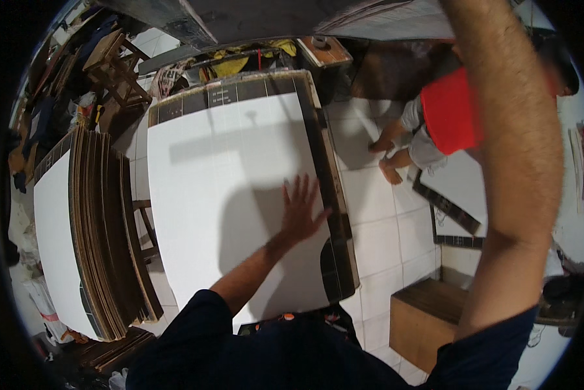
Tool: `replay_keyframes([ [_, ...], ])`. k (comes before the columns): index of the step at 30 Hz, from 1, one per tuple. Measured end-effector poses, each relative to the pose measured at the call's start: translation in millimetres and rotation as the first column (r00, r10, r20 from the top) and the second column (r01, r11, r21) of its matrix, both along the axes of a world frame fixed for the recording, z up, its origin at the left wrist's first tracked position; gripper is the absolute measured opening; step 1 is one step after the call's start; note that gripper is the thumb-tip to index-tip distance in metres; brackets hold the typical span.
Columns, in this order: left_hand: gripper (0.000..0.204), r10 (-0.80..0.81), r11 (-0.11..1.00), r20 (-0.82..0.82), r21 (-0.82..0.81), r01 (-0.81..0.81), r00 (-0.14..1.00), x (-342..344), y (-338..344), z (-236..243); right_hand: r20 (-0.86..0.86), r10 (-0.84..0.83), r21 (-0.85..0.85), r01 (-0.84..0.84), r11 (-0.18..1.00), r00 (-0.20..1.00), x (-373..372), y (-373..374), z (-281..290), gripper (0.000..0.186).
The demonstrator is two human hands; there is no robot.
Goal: The person performs screen printing on white boards using a squeegee and a screen frame. They repeatedly place boards, apply ink, pull the squeegee across the screen, and lift the screen to reveal a printed cartoon character. The person also refills the ink on the screen during the process.
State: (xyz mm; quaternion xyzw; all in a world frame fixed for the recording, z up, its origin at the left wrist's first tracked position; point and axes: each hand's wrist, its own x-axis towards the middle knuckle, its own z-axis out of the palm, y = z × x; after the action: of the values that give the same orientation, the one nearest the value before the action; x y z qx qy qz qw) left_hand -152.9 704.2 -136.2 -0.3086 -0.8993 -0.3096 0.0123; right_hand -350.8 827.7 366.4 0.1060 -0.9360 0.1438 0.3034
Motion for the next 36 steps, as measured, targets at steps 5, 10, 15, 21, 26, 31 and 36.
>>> replay_keyframes([
  [5,0.065,0.132,0.758,0.156,0.62,-0.201,0.979,22,-65,151,0.123,-0.183,0.032,0.18,0.983,0.975,112,-6,-96,0.063],
  [10,0.073,-0.416,-0.128,0.586,0.719,-0.683,0.695,92,-96,191,-0.263,0.071,0.046,-0.061,0.997,0.962,224,-29,-268,0.054],
  [15,0.081,-0.236,0.216,0.925,0.348,-0.912,0.297,120,-119,64,0.118,0.063,-0.006,-0.063,0.998,0.991,294,-50,-403,0.049],
  [21,0.105,-0.193,0.633,0.972,0.229,-0.739,0.136,129,-170,-13,0.208,0.034,-0.072,-0.02,0.997,0.978,319,-57,-478,0.049],
  [26,0.103,-0.376,0.804,0.922,0.377,-0.46,0.098,201,-184,0,0.255,0.019,-0.14,0.018,0.99,0.967,329,-61,-482,0.05],
  [31,0.099,-0.196,0.975,0.976,0.184,-0.127,-0.091,327,-164,-40,-0.021,-0.1,-0.419,0.082,0.904,0.995,381,-25,-468,0.04],
  [36,0.068,0.11,0.993,0.978,-0.117,0.032,0.177,412,-184,-174,-0.093,-0.573,-0.663,0.379,0.645,0.814,520,69,-538,0.029],
])
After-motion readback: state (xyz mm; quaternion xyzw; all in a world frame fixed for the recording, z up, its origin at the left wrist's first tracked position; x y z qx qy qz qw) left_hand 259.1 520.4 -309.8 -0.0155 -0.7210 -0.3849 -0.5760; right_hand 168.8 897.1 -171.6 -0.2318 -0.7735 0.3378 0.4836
